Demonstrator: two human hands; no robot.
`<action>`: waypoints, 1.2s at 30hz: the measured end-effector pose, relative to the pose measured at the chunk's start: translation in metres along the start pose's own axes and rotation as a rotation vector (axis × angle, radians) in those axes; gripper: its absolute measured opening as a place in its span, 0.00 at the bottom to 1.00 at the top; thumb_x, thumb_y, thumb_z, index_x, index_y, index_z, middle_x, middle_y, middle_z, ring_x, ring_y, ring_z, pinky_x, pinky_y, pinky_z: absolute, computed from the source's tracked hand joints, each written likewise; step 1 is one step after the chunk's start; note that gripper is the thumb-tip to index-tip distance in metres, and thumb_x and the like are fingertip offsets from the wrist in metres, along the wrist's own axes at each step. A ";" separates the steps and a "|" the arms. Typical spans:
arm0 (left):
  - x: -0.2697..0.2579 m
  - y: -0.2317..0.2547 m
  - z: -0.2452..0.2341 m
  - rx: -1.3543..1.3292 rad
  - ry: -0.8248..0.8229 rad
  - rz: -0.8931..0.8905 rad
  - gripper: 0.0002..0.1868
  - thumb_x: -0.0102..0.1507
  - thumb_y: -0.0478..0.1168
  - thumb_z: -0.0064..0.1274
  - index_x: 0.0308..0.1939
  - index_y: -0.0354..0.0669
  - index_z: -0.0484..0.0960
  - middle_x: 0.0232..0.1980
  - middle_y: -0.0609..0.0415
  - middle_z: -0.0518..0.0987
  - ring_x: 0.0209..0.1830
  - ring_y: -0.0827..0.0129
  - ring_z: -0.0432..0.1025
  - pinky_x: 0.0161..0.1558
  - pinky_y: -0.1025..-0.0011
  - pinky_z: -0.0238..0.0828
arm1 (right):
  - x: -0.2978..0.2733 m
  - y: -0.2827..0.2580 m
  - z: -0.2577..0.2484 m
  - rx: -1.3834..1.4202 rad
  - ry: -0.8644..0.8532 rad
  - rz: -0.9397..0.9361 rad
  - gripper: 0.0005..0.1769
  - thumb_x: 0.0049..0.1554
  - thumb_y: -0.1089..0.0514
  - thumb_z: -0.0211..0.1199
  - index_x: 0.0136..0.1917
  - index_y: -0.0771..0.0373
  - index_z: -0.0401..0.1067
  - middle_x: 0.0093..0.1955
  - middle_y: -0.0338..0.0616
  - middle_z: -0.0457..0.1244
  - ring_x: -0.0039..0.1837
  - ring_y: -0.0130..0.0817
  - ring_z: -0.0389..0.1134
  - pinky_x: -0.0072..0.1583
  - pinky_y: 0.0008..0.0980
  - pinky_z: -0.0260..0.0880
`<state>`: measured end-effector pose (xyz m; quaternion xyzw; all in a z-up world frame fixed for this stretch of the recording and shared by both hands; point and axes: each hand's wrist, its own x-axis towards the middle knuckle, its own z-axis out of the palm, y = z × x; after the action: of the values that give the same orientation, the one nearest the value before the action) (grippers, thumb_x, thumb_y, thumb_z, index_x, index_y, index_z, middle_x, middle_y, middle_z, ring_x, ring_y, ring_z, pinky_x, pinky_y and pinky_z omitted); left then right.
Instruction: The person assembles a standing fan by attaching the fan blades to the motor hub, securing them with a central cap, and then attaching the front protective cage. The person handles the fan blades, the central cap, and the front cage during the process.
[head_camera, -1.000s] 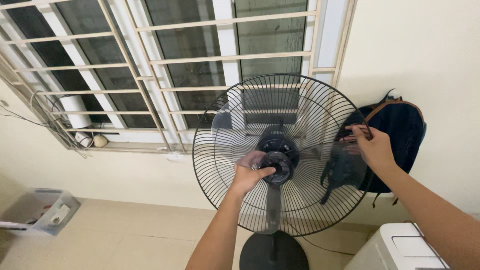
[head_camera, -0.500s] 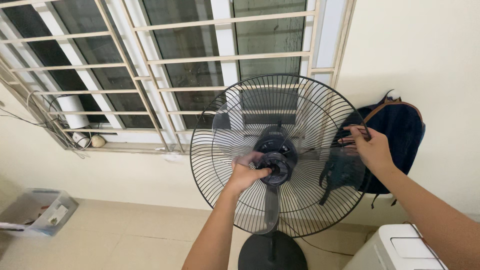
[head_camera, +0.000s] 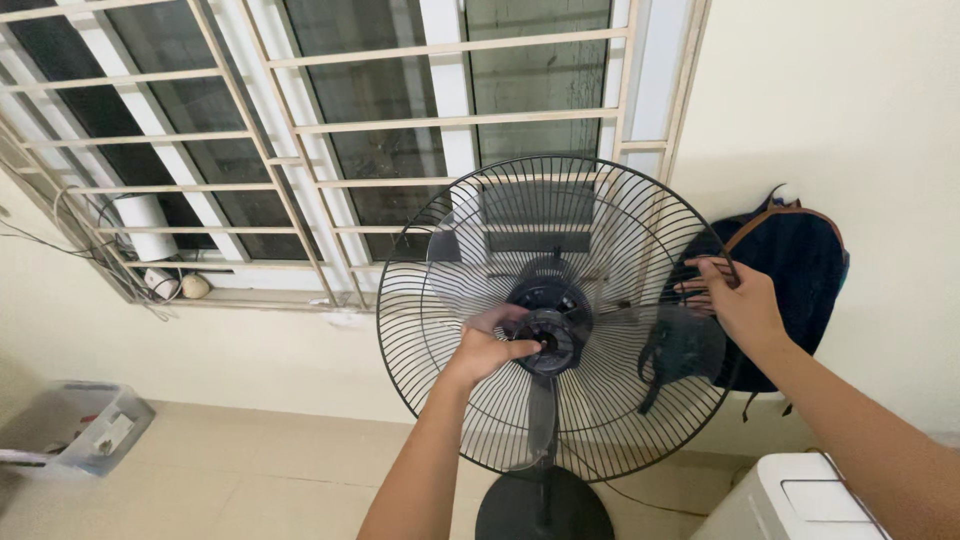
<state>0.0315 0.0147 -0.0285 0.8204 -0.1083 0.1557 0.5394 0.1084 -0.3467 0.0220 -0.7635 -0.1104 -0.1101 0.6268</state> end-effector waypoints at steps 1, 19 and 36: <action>0.000 0.002 0.000 0.021 -0.004 -0.008 0.29 0.45 0.40 0.71 0.50 0.40 0.85 0.47 0.52 0.85 0.50 0.69 0.77 0.55 0.72 0.72 | -0.001 0.000 0.000 0.016 0.000 0.004 0.19 0.68 0.51 0.53 0.60 0.68 0.74 0.47 0.51 0.71 0.47 0.35 0.74 0.47 0.34 0.75; 0.008 0.002 0.003 0.059 0.027 -0.009 0.27 0.44 0.46 0.69 0.46 0.42 0.86 0.43 0.55 0.86 0.48 0.68 0.79 0.65 0.59 0.58 | -0.004 -0.009 0.004 0.002 0.006 0.005 0.20 0.68 0.50 0.53 0.60 0.69 0.73 0.47 0.52 0.71 0.47 0.38 0.74 0.48 0.35 0.77; 0.007 -0.015 0.008 0.157 0.009 -0.042 0.33 0.48 0.58 0.68 0.52 0.44 0.84 0.52 0.55 0.85 0.60 0.68 0.75 0.76 0.51 0.08 | -0.003 -0.016 0.002 -0.110 -0.006 -0.148 0.17 0.65 0.54 0.58 0.62 0.67 0.73 0.54 0.49 0.70 0.55 0.35 0.72 0.53 0.32 0.74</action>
<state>0.0444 0.0133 -0.0416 0.8616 -0.0760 0.1561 0.4771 0.1008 -0.3412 0.0359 -0.7870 -0.1622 -0.1596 0.5735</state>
